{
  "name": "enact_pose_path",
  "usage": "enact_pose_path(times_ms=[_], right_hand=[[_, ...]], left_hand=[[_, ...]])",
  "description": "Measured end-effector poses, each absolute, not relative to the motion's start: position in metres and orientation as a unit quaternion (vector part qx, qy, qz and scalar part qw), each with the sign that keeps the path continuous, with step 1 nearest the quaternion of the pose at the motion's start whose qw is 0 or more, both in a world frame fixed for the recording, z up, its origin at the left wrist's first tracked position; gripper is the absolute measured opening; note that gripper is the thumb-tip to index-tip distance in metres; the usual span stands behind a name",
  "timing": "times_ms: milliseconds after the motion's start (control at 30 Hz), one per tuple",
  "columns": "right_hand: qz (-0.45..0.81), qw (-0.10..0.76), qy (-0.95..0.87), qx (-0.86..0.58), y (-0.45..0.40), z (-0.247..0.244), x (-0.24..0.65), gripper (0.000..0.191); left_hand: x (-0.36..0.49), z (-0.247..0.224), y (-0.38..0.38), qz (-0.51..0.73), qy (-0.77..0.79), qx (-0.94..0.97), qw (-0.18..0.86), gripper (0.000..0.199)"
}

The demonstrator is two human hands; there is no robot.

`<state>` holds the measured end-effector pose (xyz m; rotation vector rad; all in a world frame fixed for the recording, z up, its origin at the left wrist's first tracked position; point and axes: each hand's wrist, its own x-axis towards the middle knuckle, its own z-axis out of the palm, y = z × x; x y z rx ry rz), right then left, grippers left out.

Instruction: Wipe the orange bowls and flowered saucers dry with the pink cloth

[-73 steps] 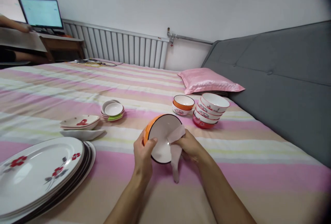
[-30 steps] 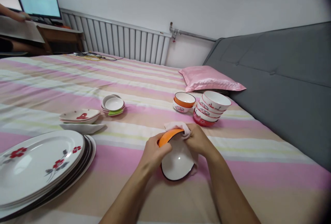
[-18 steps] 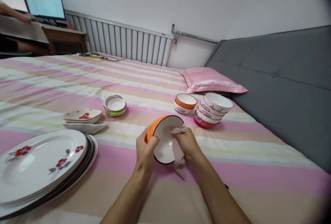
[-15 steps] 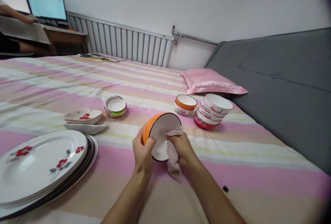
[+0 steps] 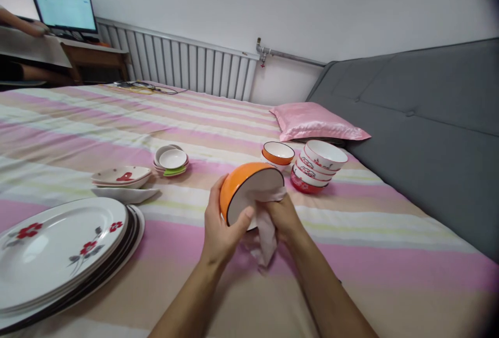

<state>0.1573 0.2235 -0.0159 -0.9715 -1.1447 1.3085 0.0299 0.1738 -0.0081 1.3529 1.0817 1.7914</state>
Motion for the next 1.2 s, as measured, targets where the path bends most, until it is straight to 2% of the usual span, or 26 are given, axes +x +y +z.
enact_pose_path(times_ms=[100, 200, 300, 433, 567, 700, 833, 1067, 1200], right_hand=[[0.332, 0.505, -0.628, -0.490, 0.226, -0.001, 0.184, 0.029], [0.187, 0.439, -0.696, -0.537, 0.221, 0.012, 0.194, 0.031], [0.105, 0.372, -0.737, -0.555, 0.214, 0.019, 0.193, 0.029], [0.048, 0.295, -0.785, -0.543, 0.212, 0.020, 0.188, 0.025], [0.095, 0.333, -0.800, -0.490, 0.214, 0.017, 0.189, 0.032], [0.191, 0.412, -0.778, -0.435, 0.214, 0.020, 0.189, 0.042], [0.246, 0.451, -0.739, -0.436, 0.216, 0.017, 0.187, 0.043], [0.394, 0.414, -0.684, -0.453, 0.220, -0.002, 0.170, 0.028], [0.491, 0.397, -0.660, -0.407, 0.217, -0.003, 0.164, 0.026]], left_hand=[[0.026, 0.000, 0.175, 0.634, 0.412, 0.514, 0.406, 0.064], [0.023, 0.004, 0.175, 0.609, 0.420, 0.512, 0.437, 0.064], [0.021, 0.006, 0.175, 0.573, 0.441, 0.545, 0.424, 0.061], [0.021, 0.007, 0.174, 0.520, 0.487, 0.618, 0.333, 0.051], [0.021, 0.007, 0.172, 0.528, 0.498, 0.614, 0.311, 0.047], [0.020, 0.005, 0.172, 0.585, 0.428, 0.564, 0.396, 0.046], [0.021, -0.002, 0.173, 0.639, 0.387, 0.482, 0.458, 0.048], [0.023, -0.005, 0.174, 0.731, 0.352, 0.329, 0.482, 0.047], [0.020, -0.007, 0.180, 0.772, 0.363, 0.197, 0.483, 0.032]])
